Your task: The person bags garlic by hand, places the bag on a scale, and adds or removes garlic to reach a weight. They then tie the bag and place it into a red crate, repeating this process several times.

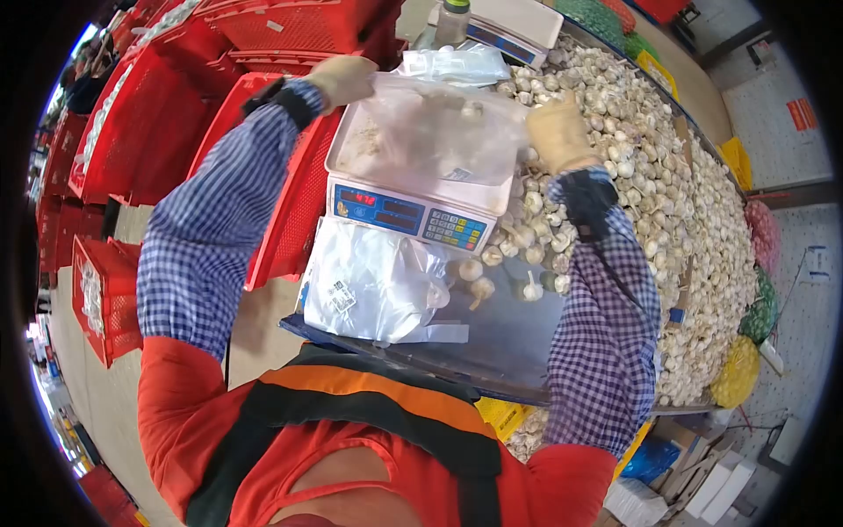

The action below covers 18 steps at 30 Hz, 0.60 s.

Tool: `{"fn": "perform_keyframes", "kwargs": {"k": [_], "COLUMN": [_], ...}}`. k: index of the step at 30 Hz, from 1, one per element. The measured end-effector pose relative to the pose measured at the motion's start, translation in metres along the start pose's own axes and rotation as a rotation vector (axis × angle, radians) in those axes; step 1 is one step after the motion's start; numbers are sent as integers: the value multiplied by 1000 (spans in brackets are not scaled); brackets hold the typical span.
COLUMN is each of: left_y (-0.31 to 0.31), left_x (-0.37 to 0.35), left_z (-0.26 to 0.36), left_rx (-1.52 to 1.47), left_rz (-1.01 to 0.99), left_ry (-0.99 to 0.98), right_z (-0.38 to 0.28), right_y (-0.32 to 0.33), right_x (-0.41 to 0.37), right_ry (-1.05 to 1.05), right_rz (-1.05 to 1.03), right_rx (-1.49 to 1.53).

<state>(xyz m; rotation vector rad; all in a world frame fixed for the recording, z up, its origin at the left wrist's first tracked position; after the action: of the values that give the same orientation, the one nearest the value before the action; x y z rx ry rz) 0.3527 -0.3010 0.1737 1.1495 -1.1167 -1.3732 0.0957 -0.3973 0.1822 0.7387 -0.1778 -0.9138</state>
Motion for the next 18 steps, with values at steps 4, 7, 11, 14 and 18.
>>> {"fn": "perform_keyframes", "kwargs": {"k": [4, 7, 11, 14, 18], "left_y": [42, 31, 57, 62, 66], "left_x": [-37, -31, -39, -42, -30], "left_z": [17, 19, 40, 52, 121], "left_rx": [-575, -1601, -2076, -1730, -1148], "left_rz": [287, 362, 412, 408, 138], "left_ry": [-8, -286, -513, -356, -343], "right_z": [55, 87, 89, 62, 29], "right_y": [33, 37, 10, 31, 86], "right_x": [-62, -88, -67, -61, -50], "right_ry": [-95, -431, -384, -146, 125], "right_rz": [779, 977, 526, 314, 496], "right_rx": [713, 1353, 1980, 2412, 2352]}}
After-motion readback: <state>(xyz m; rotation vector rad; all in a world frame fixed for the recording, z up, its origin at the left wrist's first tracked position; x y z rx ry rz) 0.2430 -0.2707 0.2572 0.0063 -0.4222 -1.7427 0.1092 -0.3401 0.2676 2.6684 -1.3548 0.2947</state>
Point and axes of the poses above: each hand's wrist, its own x-axis towards the middle knuckle, its own y-axis out of the back of the hand, z = x × y, the point moved 7 cm from there along x, towards the middle knuckle, and after that the axes turned 11 degrees about -y, right-handed, at the moved point
